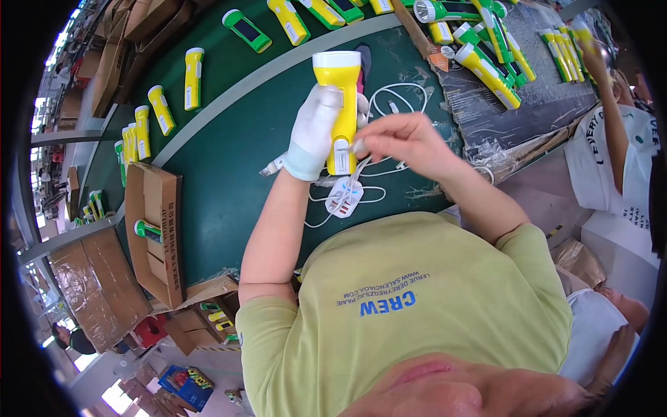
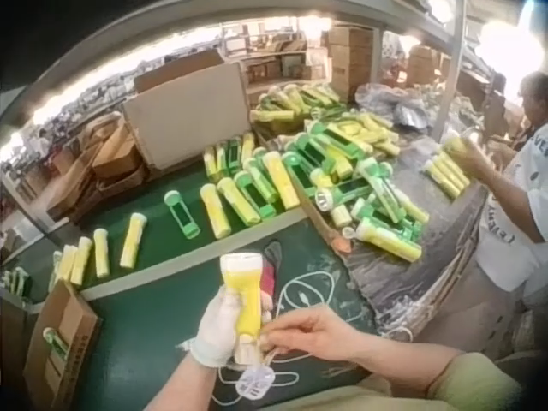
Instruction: Assembling and testing LED flashlights on a factory production line.
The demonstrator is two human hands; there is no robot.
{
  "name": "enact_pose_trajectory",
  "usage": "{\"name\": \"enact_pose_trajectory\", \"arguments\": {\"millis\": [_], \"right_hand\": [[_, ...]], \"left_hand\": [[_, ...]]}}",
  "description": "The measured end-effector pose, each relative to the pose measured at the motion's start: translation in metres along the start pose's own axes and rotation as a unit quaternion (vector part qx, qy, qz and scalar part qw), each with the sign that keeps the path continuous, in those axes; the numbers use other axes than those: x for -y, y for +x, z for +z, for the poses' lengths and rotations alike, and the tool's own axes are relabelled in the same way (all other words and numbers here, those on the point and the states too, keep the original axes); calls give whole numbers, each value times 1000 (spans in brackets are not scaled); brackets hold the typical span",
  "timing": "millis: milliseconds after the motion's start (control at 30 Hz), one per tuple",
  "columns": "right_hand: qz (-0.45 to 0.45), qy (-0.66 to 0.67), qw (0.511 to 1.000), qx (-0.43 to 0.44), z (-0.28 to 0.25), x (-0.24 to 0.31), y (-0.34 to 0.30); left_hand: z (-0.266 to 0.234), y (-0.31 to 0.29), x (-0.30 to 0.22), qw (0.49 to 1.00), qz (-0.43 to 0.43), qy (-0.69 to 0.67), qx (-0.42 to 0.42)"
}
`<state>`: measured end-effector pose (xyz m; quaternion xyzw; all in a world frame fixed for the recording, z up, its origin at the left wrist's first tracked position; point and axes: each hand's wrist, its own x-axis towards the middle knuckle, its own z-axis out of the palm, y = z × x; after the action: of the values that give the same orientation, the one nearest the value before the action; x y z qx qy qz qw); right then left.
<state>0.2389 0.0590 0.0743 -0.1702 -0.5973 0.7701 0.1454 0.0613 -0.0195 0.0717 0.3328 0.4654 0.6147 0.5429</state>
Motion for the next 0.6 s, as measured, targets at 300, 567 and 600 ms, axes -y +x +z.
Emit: {"name": "enact_pose_trajectory", "arguments": {"millis": [300,567,600], "right_hand": [[-133,-159,972,-108,-12,36,11],[-186,-189,953,-144,-1,37,23],[-205,-225,941,-148,-1,38,21]], "left_hand": [[11,-1,5,945,-78,-317,13],[29,-12,-9,975,-62,-190,-94],[31,-14,-10,984,-31,-144,-102]]}}
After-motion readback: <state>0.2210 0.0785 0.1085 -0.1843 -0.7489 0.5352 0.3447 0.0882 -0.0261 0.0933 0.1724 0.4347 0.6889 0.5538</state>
